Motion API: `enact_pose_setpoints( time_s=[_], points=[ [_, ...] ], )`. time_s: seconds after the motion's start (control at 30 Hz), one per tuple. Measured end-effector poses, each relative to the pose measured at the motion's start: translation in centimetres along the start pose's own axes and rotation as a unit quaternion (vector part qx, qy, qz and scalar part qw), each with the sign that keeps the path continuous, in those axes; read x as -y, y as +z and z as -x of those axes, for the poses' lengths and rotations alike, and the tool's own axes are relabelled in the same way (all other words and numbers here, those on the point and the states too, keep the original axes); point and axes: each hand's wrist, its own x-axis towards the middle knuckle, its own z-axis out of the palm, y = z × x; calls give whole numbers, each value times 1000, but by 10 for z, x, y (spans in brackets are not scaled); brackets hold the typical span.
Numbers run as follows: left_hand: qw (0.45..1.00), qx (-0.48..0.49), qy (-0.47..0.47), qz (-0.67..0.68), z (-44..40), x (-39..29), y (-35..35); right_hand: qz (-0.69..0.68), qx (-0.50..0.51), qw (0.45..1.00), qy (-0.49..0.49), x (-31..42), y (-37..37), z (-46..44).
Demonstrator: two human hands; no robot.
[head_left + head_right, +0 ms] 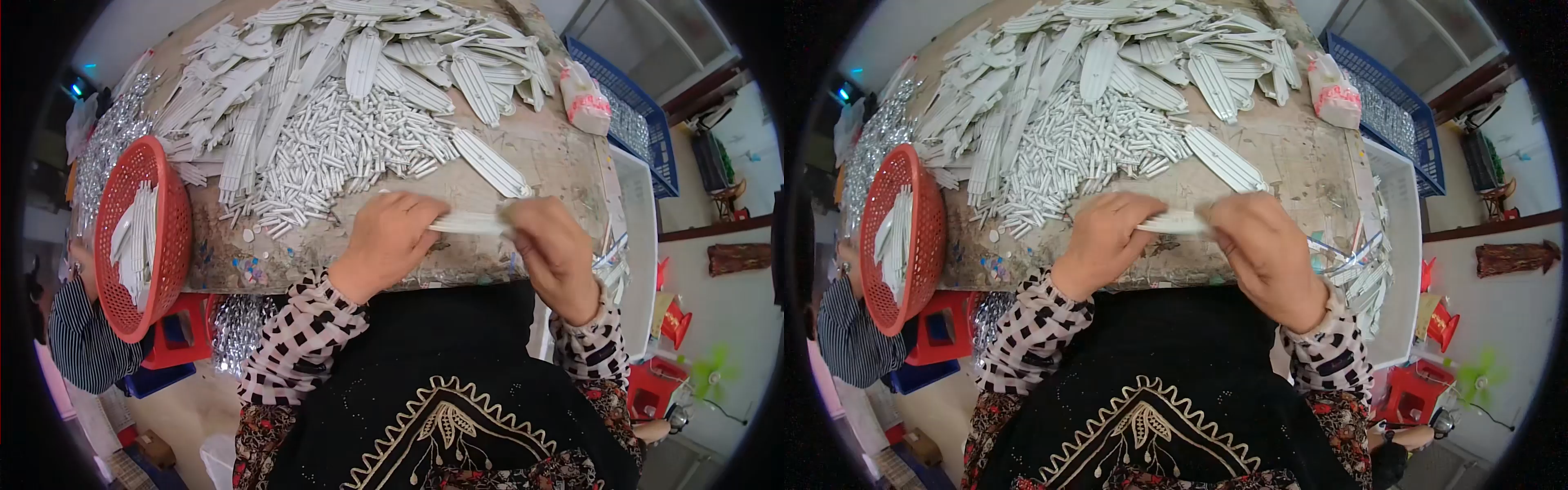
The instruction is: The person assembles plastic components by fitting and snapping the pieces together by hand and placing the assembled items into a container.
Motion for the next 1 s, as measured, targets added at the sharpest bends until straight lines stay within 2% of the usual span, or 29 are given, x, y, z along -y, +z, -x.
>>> enact_pose_setpoints(
  time_s=[0.03, 0.07, 0.1, 0.13, 0.17, 0.2, 0.23, 0.27, 0.3, 0.33, 0.37, 0.4, 0.43, 0.5, 0.53, 0.57, 0.63, 0.67, 0.73, 0.77, 0.87, 1.0],
  points=[
    [1000, 0, -1, -3, 3, -2, 2, -2, -1, 1000, -2, 1, 10, -3],
    [990, 24, -114, 82, 4, -6, 5, -108, -89, 986, 90, 7, 24, -11],
    [959, 47, -226, 166, 5, -9, 8, -213, -173, 945, 180, 9, 36, -16],
    [959, 45, -227, 162, 8, -12, 12, -218, -130, 946, 203, -1, 53, -12],
    [947, 25, -245, 207, 12, -15, 18, -223, -129, 945, 201, -4, 71, -10],
    [932, 3, -263, 250, 17, -16, 24, -311, -117, 914, 231, 2, 92, -10],
    [932, 0, -268, 244, 24, -18, 30, -398, -103, 874, 258, 11, 109, -12],
    [959, -9, -211, 187, 30, -18, 37, -436, -127, 838, 304, 22, 119, -12],
    [980, -17, -150, 129, 35, -18, 38, -441, -124, 837, 301, 19, 123, -11],
    [980, 51, -159, 112, 35, -16, 31, -442, -133, 831, 310, 10, 127, -8],
    [980, 49, -161, 108, 35, -12, 21, -442, -143, 826, 319, 3, 127, -6],
    [983, 60, -116, 128, 34, -5, 7, -473, -168, 804, 318, -1, 120, -9],
    [984, 71, -70, 148, 34, 5, -7, -474, -165, 805, 316, -3, 111, -8],
    [981, -60, -176, 57, 35, 49, -35, -446, -177, 815, 325, -11, 93, -1],
    [954, -95, -286, 0, 26, 66, -57, -424, -189, 828, 314, -22, 98, 8],
    [930, -163, -329, -6, 20, 84, -73, -425, -189, 829, 311, -29, 101, 16],
    [932, -174, -285, -144, 17, 138, -97, -429, -149, 826, 334, -37, 109, 31],
    [932, -176, -281, -145, 13, 159, -102, -389, -157, 854, 307, -43, 120, 38],
    [916, -146, -277, -249, 4, 194, -105, -364, -143, 865, 312, -34, 124, 38],
    [918, -148, -272, -250, 1, 208, -103, -340, -127, 874, 322, -30, 126, 38],
    [907, -108, -383, -138, -17, 228, -106, -319, -128, 879, 329, -37, 133, 47],
    [917, -131, -355, -128, -27, 205, -107, -340, -117, 868, 341, -34, 128, 47]
  ],
)
